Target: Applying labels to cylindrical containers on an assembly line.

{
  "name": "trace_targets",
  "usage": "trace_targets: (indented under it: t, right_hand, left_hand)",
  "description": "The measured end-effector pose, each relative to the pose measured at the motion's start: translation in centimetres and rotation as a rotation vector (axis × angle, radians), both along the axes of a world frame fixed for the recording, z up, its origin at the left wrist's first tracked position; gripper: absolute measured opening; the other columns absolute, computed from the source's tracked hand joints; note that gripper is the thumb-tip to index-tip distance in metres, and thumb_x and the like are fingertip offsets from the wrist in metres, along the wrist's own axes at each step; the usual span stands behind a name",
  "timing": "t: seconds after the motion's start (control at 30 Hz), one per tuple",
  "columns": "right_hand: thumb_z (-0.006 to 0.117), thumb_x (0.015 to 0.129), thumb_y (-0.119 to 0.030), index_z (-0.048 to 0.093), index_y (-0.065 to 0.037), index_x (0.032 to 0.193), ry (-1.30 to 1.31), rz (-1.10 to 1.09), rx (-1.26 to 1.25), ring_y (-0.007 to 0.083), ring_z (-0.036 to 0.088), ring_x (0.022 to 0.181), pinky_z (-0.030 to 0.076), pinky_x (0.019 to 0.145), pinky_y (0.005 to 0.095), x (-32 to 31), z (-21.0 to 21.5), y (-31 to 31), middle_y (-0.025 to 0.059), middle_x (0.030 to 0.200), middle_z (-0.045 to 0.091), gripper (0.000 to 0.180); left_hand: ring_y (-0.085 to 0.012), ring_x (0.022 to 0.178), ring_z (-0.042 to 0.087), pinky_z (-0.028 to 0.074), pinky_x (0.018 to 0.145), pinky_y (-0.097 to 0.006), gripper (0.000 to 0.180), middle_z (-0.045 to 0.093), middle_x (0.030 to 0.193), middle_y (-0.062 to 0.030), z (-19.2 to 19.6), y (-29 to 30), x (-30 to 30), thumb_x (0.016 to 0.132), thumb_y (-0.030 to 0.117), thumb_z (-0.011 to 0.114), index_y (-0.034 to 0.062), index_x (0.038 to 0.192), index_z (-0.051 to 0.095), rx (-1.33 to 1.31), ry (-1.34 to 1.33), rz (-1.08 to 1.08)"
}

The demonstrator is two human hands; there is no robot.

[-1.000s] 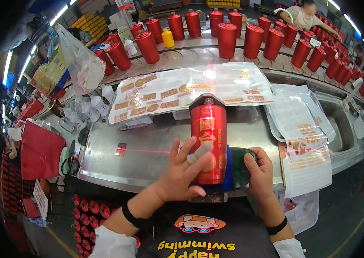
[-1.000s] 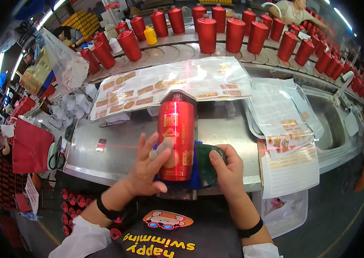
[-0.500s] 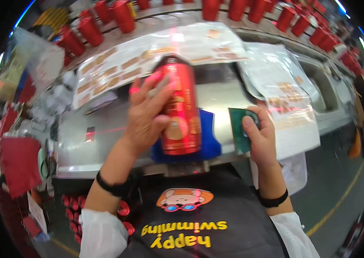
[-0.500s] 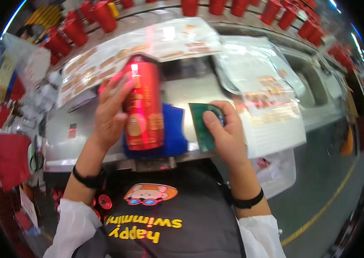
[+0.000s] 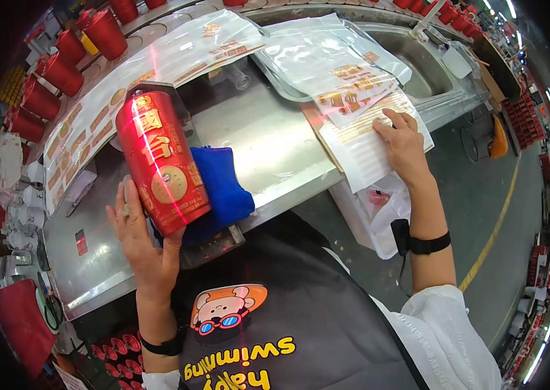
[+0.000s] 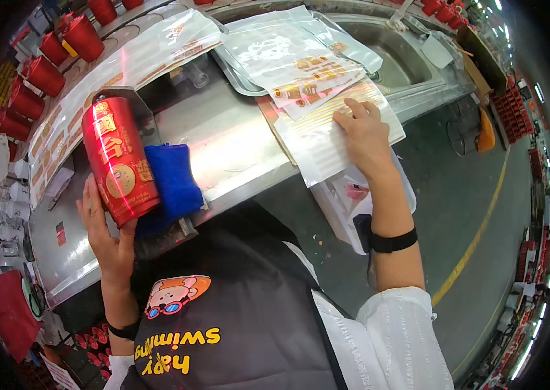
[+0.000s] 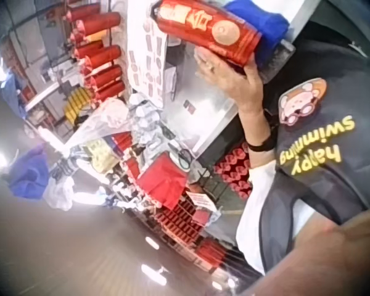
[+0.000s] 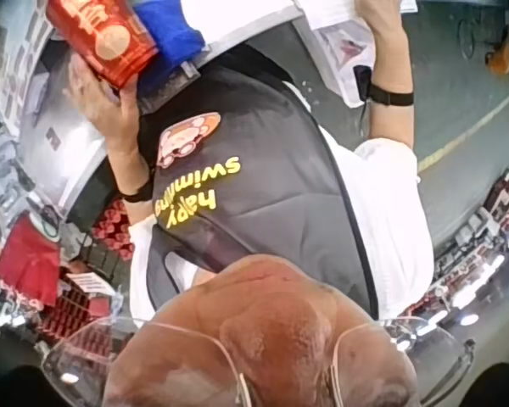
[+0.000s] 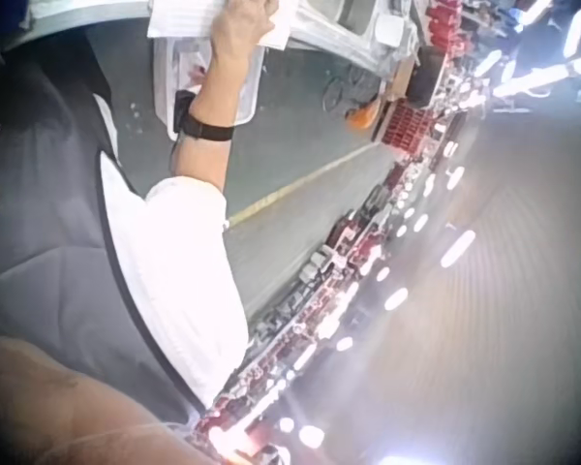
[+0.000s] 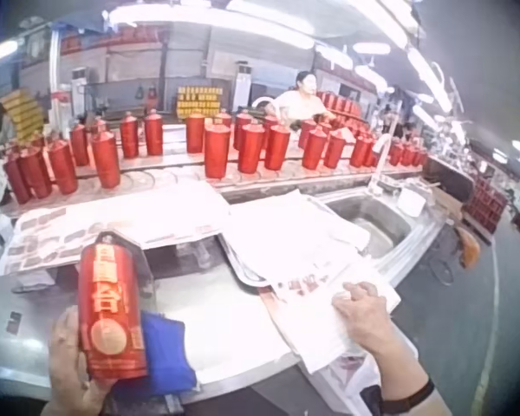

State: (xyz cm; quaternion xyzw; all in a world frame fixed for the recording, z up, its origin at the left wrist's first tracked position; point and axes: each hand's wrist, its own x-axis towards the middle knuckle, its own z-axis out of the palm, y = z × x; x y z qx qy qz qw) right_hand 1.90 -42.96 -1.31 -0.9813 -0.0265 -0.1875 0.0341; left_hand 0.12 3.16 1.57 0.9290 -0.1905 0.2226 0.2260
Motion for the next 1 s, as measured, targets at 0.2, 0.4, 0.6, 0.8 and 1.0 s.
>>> trace_targets:
  t: [0.2, 0.4, 0.6, 0.8, 1.0]
  right_hand:
    - [0.057, 0.081, -0.004, 0.073, -0.009, 0.097, -0.059, -0.004, 0.063, 0.0350, 0.051, 0.119, 0.048, 0.090, 0.0472, 0.2, -0.4, -0.8, 0.0095, 0.123, 0.062, 0.023]
    - [0.062, 0.079, -0.003, 0.071, -0.008, 0.101, -0.029, 0.076, 0.082, 0.0348, 0.051, 0.118, 0.047, 0.092, 0.0450, 0.3, 0.0, -0.5, 0.0101, 0.121, 0.062, 0.024]
    - [0.066, 0.083, -0.013, 0.070, -0.009, 0.106, -0.060, 0.055, 0.102, 0.0335, 0.052, 0.114, 0.049, 0.088, 0.0439, 0.6, 0.0, -0.1, 0.0121, 0.116, 0.061, 0.023]
    - [0.069, 0.082, -0.015, 0.070, -0.009, 0.105, -0.029, 0.051, 0.047, 0.0333, 0.052, 0.113, 0.048, 0.087, 0.0437, -0.2, 0.2, -0.1, 0.0120, 0.116, 0.060, 0.024]
    - [0.069, 0.082, -0.014, 0.072, -0.010, 0.104, -0.102, 0.119, 0.159, 0.0330, 0.053, 0.109, 0.047, 0.089, 0.0431, 0.2, 0.3, -0.6, 0.0117, 0.113, 0.061, 0.022]
  left_hand:
    - [-0.0361, 0.138, 0.038, 0.016, 0.116, -0.053, 0.081, 0.045, 0.145, -0.0209, 1.0, -0.4, 0.0, 0.089, 0.051, 0.060, -0.0015, 0.146, 0.036, 0.125, -0.070, 0.035]
    - [-0.0360, 0.137, 0.039, 0.016, 0.116, -0.052, 0.081, 0.045, 0.145, -0.0209, 0.7, -0.4, 0.1, 0.089, 0.051, 0.061, -0.0014, 0.146, 0.036, 0.084, -0.068, 0.028]
    - [-0.0370, 0.138, 0.037, 0.015, 0.116, -0.053, 0.086, 0.040, 0.148, -0.0209, -0.8, 0.1, 0.5, 0.087, 0.045, 0.066, -0.0040, 0.147, 0.029, -0.065, -0.005, -0.011]
    - [-0.0368, 0.138, 0.037, 0.017, 0.116, -0.053, 0.084, 0.037, 0.150, -0.0211, -1.9, -0.2, 0.3, 0.089, 0.042, 0.066, -0.0041, 0.147, 0.028, -0.184, 0.023, -0.021]
    - [-0.0362, 0.138, 0.038, 0.020, 0.116, -0.051, 0.082, 0.038, 0.150, -0.0208, -1.8, -0.2, 0.3, 0.089, 0.042, 0.066, -0.0039, 0.147, 0.030, -0.200, 0.038, -0.031]
